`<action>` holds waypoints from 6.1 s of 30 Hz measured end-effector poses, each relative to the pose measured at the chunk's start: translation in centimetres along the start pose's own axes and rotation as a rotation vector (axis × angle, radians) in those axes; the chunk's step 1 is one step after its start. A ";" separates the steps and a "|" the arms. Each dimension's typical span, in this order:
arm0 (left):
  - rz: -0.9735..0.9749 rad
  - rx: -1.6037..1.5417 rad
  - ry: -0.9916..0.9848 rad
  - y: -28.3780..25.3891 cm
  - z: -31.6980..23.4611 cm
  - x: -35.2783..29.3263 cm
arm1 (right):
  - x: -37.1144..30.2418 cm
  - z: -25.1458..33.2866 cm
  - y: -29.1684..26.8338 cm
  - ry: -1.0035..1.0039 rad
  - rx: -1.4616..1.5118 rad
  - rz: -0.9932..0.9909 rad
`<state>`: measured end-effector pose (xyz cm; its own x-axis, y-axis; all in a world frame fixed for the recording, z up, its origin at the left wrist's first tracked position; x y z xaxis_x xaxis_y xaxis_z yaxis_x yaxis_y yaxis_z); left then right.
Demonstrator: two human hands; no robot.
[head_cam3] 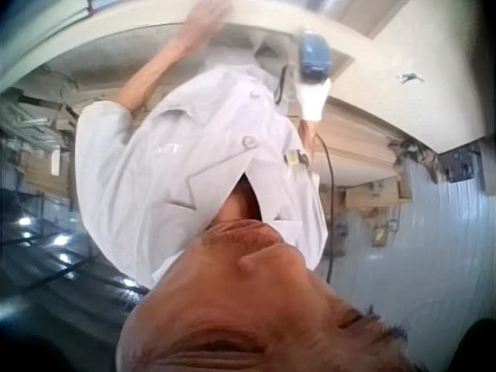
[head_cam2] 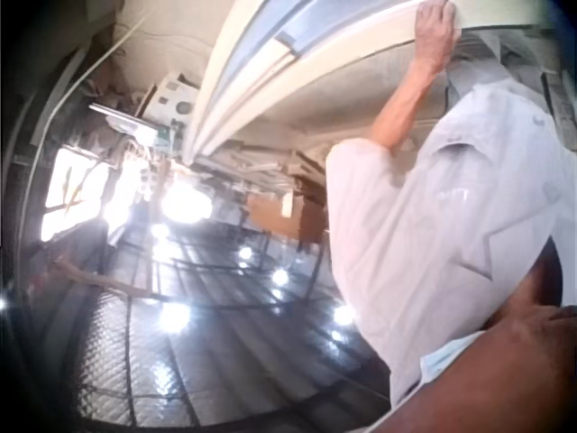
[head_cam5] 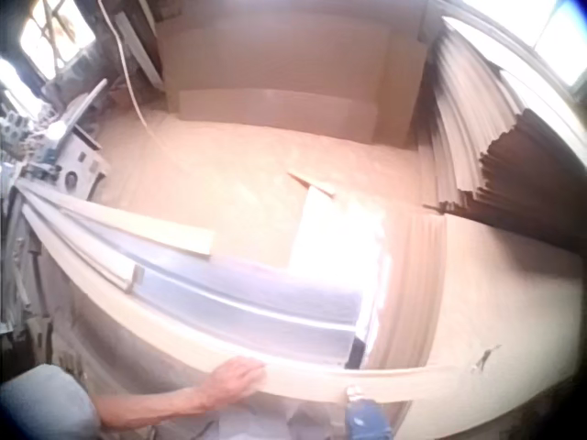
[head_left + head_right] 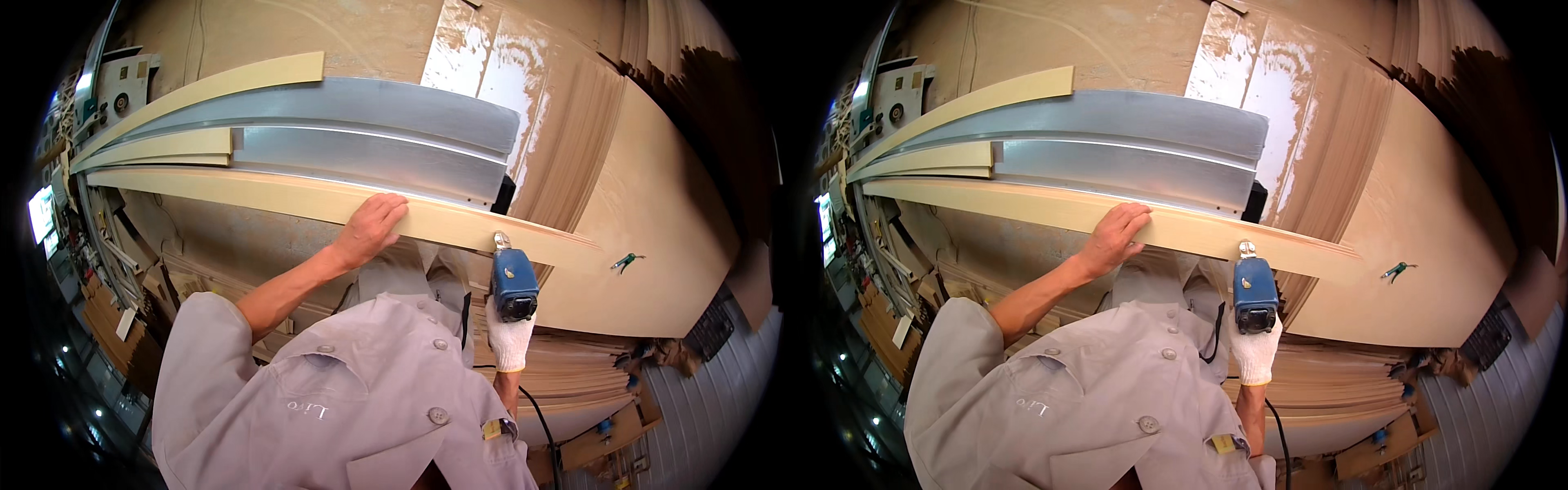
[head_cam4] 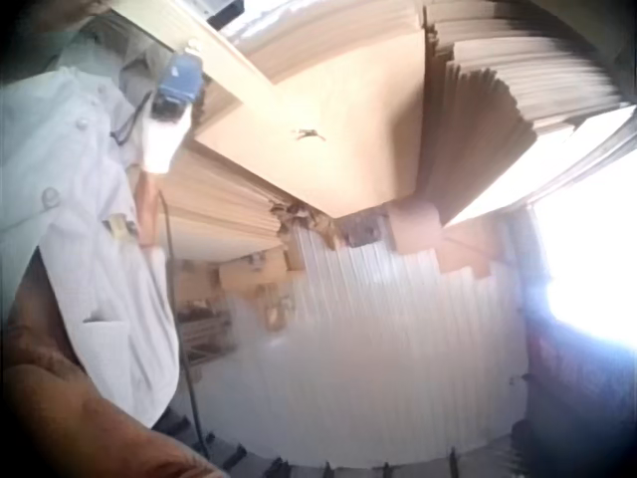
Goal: The person uses a nail gun to fasten thin wooden strips onto a curved metal frame. They repeatedly pick up strips, align them along the frame, and drive nails to secure them in place.
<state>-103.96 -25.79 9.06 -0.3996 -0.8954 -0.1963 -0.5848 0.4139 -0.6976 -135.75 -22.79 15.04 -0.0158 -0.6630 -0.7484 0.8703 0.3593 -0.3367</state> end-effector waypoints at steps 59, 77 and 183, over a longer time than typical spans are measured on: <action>-0.058 -0.007 -0.090 1.2 -0.1 -0.5 | 2.0 -0.5 -3.4 -0.245 0.030 -0.055; -0.021 0.102 -0.157 1.0 -1.3 -0.1 | 4.4 -6.3 -14.0 -0.328 0.075 -0.130; -1.350 0.003 -0.437 -17.6 22.4 -82.8 | -34.0 24.4 92.6 -0.569 0.394 1.119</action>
<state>-44.73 37.43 22.19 0.7036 -0.5744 0.4184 -0.3342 -0.7870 -0.5186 -42.56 17.04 23.27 0.9266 -0.3507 -0.1357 0.3632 0.7410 0.5648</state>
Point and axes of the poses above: each hand's wrist, its own x-axis towards the middle knuckle, its own y-axis out of the palm, z = x × y, the point moved 7 cm from there along x, towards the middle knuckle, and after that the axes turned 10 degrees about z, right-handed, at the moved point
